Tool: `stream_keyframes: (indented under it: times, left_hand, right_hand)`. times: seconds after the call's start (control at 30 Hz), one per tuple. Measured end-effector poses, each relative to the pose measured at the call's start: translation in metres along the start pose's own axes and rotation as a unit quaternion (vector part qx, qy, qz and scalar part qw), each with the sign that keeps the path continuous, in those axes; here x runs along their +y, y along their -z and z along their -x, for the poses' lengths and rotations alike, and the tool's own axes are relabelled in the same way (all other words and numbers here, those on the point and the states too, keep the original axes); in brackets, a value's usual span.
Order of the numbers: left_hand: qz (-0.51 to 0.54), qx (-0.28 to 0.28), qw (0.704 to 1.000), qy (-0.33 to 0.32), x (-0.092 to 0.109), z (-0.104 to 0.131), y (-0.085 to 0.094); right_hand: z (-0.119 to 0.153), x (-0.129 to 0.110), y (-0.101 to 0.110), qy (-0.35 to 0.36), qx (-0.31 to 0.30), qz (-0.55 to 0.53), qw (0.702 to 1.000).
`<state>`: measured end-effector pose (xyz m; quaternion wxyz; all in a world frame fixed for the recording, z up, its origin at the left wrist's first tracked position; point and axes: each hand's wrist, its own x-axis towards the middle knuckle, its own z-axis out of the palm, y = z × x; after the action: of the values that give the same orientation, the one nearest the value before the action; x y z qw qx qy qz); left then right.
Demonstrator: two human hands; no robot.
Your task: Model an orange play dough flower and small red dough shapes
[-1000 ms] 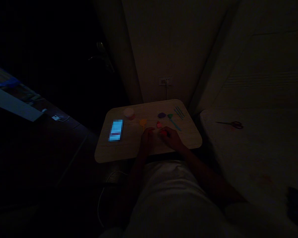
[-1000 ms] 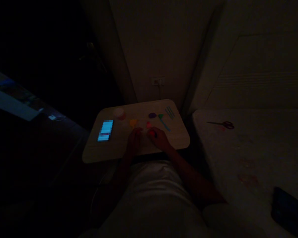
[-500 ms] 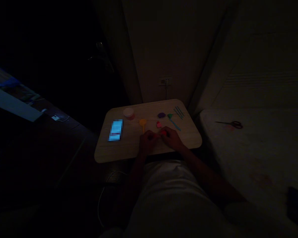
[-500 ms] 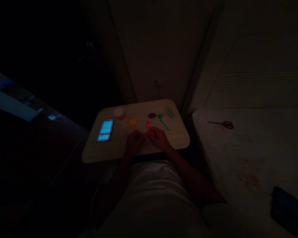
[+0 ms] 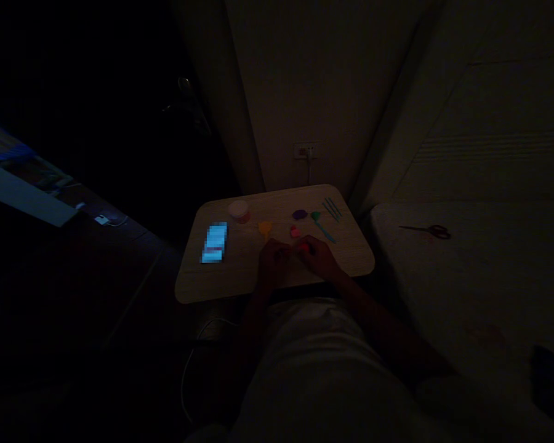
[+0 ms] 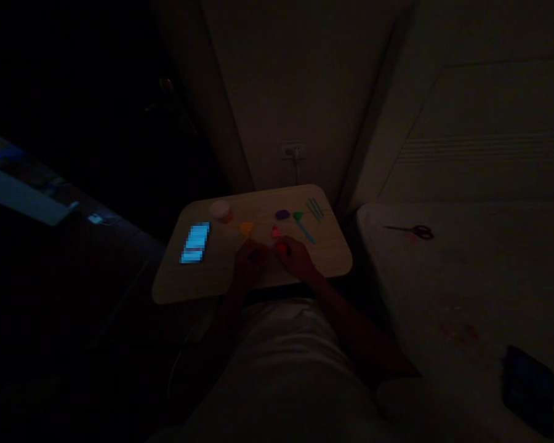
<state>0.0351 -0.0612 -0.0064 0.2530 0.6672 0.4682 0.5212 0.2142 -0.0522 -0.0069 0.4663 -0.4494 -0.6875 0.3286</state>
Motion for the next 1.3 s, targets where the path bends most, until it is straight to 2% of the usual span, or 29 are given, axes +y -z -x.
stream_keyframes:
  times: [0.13,0.3,0.4,0.67,0.83,1.0,1.3]
  left_hand:
    - [0.009,0.020,0.999,0.038,-0.0005,0.0015,-0.0016]
    - [0.036,-0.011,0.996,0.087,0.0065,0.0012,-0.0009]
    - [0.048,-0.018,0.995,0.091,0.0078,0.0013,0.0002]
    - [0.074,0.019,0.995,0.064,-0.0014,0.0022,-0.0016]
    - [0.057,0.033,0.993,0.098,0.0020,0.0021,-0.0015]
    - [0.069,0.013,0.990,0.124,0.0020,0.0024,-0.0017]
    - [0.049,0.006,0.997,0.065,0.0040,0.0014,0.0012]
  right_hand:
    - [-0.0001,-0.0011,0.0003,-0.005,0.000,-0.004,1.000]
    - [0.0002,-0.0001,0.0003,0.002,0.001,0.000,1.000]
    - [0.0003,0.0011,-0.0001,0.000,-0.001,0.006,1.000]
    - [0.0004,0.0014,0.0001,0.001,-0.003,0.005,1.000]
    - [0.0003,0.0025,-0.0002,-0.009,-0.003,-0.002,1.000]
    - [0.0006,0.0021,-0.0001,-0.001,-0.009,0.001,1.000]
    - [0.0003,-0.0015,0.0012,0.003,-0.006,0.006,1.000]
